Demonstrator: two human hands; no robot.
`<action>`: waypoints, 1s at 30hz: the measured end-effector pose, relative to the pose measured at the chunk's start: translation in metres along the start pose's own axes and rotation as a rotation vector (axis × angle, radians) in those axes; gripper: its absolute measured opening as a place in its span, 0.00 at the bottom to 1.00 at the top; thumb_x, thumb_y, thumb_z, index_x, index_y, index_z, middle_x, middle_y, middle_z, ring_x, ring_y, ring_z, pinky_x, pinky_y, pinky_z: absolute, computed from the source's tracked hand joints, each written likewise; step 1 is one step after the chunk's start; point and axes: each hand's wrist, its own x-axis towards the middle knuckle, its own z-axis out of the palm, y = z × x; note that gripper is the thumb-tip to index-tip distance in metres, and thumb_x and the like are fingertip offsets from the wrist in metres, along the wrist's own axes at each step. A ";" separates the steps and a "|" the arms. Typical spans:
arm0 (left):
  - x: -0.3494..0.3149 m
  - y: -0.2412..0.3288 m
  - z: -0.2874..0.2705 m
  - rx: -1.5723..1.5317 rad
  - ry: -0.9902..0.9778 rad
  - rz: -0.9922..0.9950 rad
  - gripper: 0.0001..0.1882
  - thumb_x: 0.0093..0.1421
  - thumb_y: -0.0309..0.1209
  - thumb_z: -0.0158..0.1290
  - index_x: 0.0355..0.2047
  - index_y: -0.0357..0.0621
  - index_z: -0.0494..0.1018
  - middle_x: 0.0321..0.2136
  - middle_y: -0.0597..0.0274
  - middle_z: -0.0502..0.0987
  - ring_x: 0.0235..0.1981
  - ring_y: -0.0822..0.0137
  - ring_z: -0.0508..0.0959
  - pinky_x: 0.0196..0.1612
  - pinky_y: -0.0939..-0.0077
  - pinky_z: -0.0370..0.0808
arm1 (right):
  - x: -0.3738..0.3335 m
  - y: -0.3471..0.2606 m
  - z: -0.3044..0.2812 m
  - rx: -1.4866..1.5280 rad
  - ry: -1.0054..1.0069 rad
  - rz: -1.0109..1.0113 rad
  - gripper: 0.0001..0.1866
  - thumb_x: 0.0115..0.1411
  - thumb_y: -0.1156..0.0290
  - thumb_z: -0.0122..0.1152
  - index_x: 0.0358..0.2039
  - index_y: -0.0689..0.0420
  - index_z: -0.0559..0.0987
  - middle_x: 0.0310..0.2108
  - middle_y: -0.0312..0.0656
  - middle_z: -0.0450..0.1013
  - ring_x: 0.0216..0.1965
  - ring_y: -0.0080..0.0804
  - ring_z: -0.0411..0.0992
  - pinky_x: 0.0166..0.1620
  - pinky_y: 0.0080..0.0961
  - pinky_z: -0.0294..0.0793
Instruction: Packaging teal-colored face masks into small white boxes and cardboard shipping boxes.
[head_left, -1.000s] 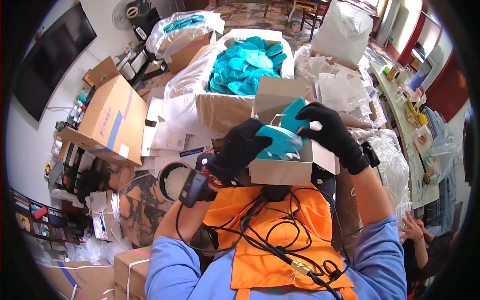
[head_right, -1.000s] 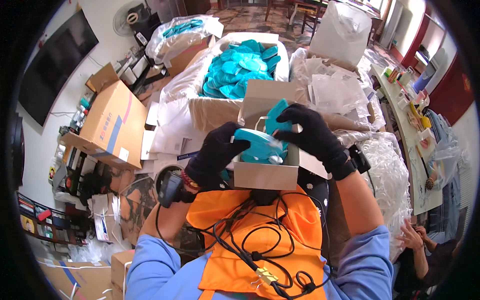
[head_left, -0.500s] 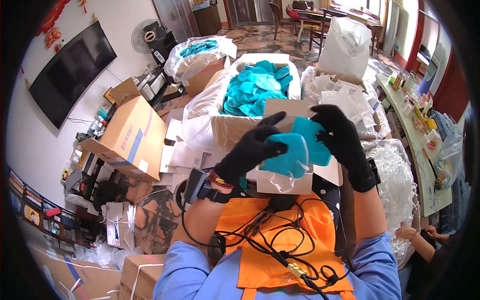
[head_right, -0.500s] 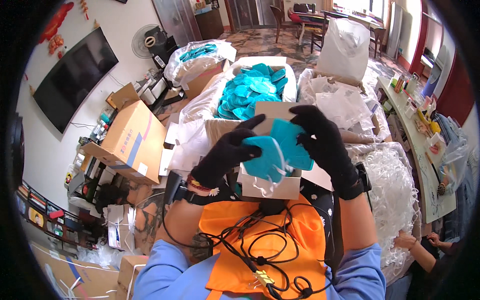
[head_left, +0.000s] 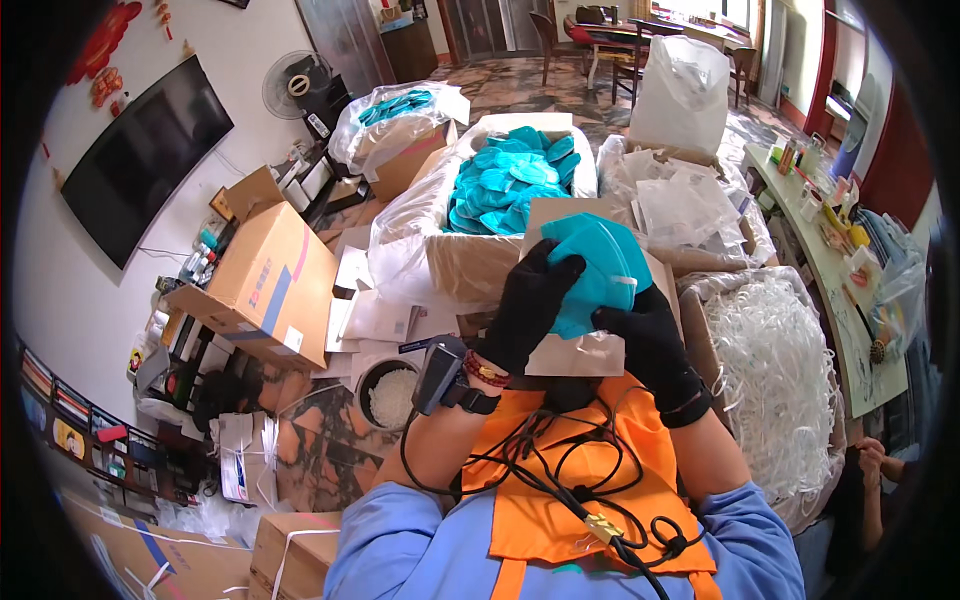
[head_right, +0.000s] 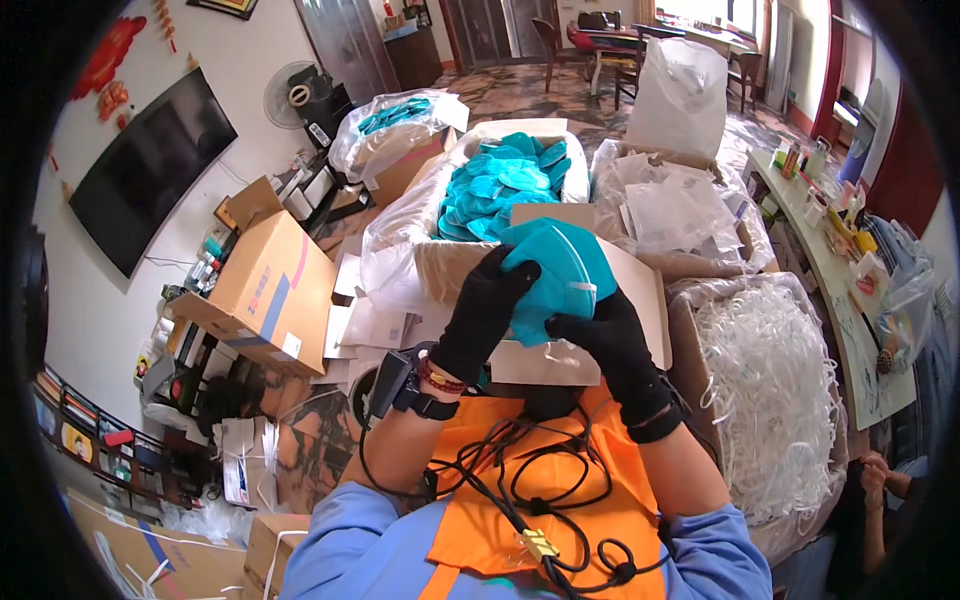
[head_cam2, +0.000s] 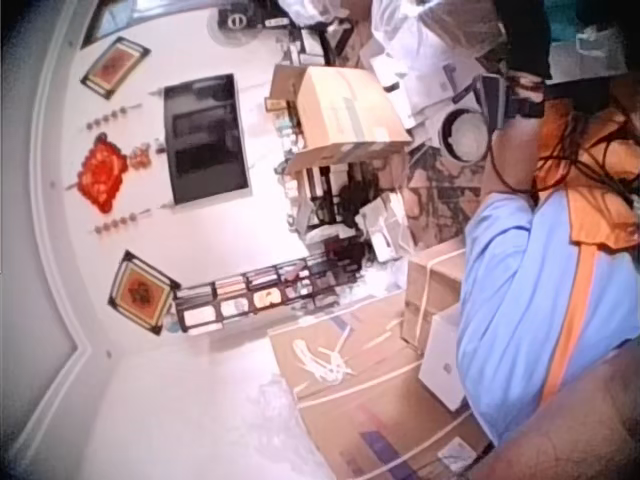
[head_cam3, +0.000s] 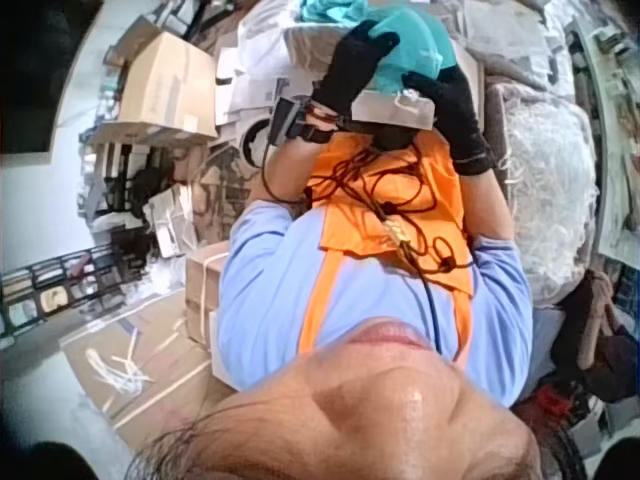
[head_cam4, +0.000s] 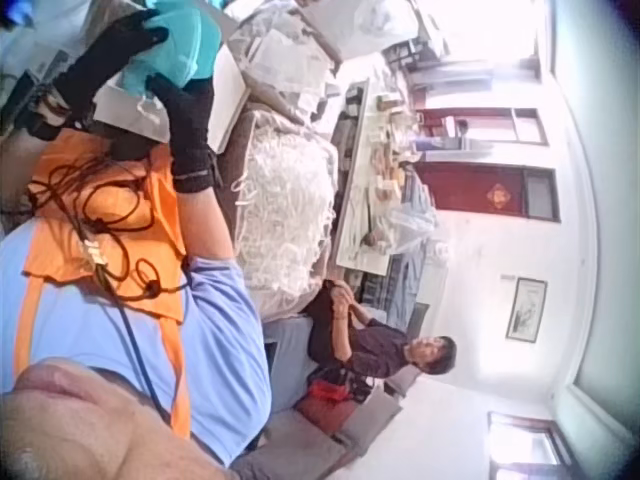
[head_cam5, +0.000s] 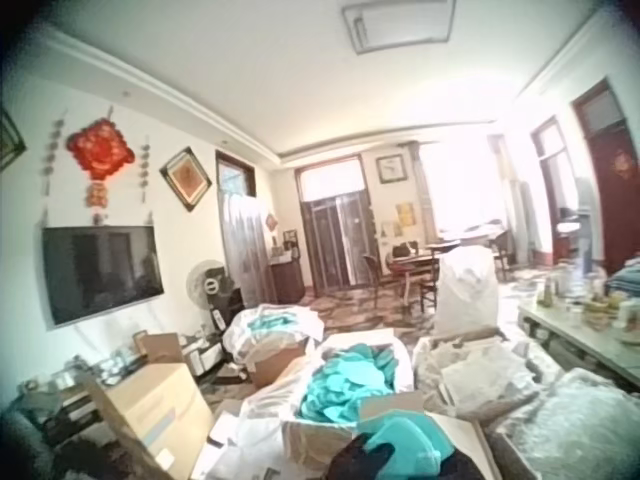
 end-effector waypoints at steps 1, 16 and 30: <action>-0.004 0.003 0.001 0.155 -0.008 0.051 0.14 0.59 0.33 0.56 0.43 0.42 0.72 0.34 0.60 0.77 0.34 0.70 0.77 0.37 0.75 0.73 | 0.001 -0.001 0.004 0.026 0.057 0.017 0.37 0.45 0.78 0.70 0.57 0.59 0.65 0.50 0.42 0.69 0.49 0.31 0.70 0.52 0.28 0.71; -0.016 0.009 0.001 0.179 -0.136 0.091 0.15 0.55 0.32 0.59 0.41 0.39 0.73 0.33 0.57 0.77 0.31 0.69 0.77 0.34 0.73 0.74 | 0.010 -0.029 -0.027 -0.296 0.164 -0.216 0.16 0.54 0.75 0.63 0.45 0.59 0.78 0.43 0.37 0.74 0.45 0.27 0.71 0.49 0.24 0.70; -0.021 -0.008 0.007 0.025 -0.193 0.054 0.16 0.55 0.25 0.57 0.45 0.38 0.73 0.36 0.63 0.78 0.36 0.77 0.75 0.41 0.78 0.73 | -0.006 -0.018 -0.015 0.079 0.211 -0.144 0.14 0.61 0.68 0.56 0.46 0.58 0.74 0.37 0.36 0.73 0.37 0.25 0.72 0.42 0.23 0.73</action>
